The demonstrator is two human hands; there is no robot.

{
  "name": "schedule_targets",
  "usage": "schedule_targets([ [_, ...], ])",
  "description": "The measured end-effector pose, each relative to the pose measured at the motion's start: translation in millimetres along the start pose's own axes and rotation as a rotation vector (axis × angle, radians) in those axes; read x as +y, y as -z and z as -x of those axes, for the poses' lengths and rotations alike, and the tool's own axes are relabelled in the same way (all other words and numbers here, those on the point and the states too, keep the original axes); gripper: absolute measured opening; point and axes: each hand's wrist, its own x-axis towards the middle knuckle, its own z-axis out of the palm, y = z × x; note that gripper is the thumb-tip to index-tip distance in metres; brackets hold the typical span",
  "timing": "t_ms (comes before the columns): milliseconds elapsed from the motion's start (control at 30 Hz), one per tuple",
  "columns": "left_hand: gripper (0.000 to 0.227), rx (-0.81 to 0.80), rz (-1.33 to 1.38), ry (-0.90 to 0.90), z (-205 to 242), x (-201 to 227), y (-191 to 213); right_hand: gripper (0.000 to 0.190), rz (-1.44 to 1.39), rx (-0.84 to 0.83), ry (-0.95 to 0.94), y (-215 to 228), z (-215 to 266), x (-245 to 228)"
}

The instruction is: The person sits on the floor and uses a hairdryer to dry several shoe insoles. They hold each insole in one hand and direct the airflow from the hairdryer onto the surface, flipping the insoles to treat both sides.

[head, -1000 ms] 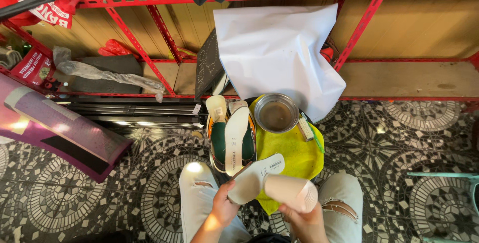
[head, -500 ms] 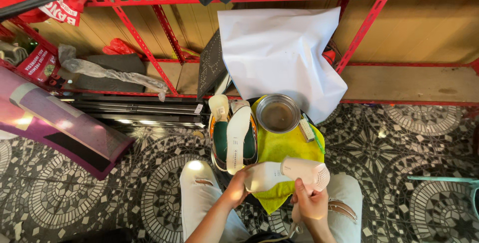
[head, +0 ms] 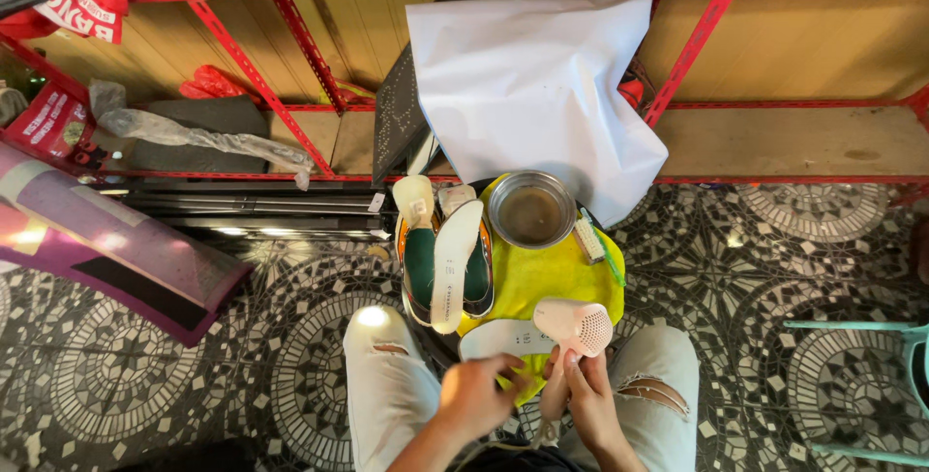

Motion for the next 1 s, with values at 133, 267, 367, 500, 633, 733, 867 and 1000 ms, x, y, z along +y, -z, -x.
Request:
schedule_targets([
  [133, 0.093, -0.265, 0.257, -0.039, 19.6, 45.8, 11.3, 0.041, -0.289, -0.128, -0.048, -16.3, 15.4, -0.6],
  [267, 0.055, -0.139, 0.550, -0.175, 21.4, 33.8, -8.1, 0.058, -0.170, -0.288, -0.022, -19.2, 12.8, -16.6],
  [367, 0.049, -0.012, 0.590, -0.191, 27.1, 12.5, -18.4, 0.061, 0.128, -0.345, 0.162, -5.7, -12.8, -43.0],
  [500, 0.031, 0.089, 0.987, -0.146, 28.6, -10.3, -25.0, 0.059, 1.081, -0.154, 0.224, 9.3, -81.4, -27.9],
  [633, 0.016, 0.170, 0.960, -0.201, 31.5, -26.2, -17.5, 0.078, 1.378, -0.389, 0.126, -0.5, -113.3, 4.9],
  [733, 0.034, 0.280, 0.701, -0.014, 27.9, -35.5, -15.7, 0.097, 1.658, -0.506, 0.177, 11.7, -146.2, 42.9],
  [867, 0.023, 0.267, 0.615, -0.185, 36.2, -26.9, 6.3, 0.075, 1.627, -0.629, 0.187, 15.4, -161.0, 43.0],
  [1000, 0.030, 0.080, 0.648, 0.017, 41.2, -13.3, 22.8, 0.033, 1.574, -0.715, 0.111, 16.5, -153.7, 35.6],
])
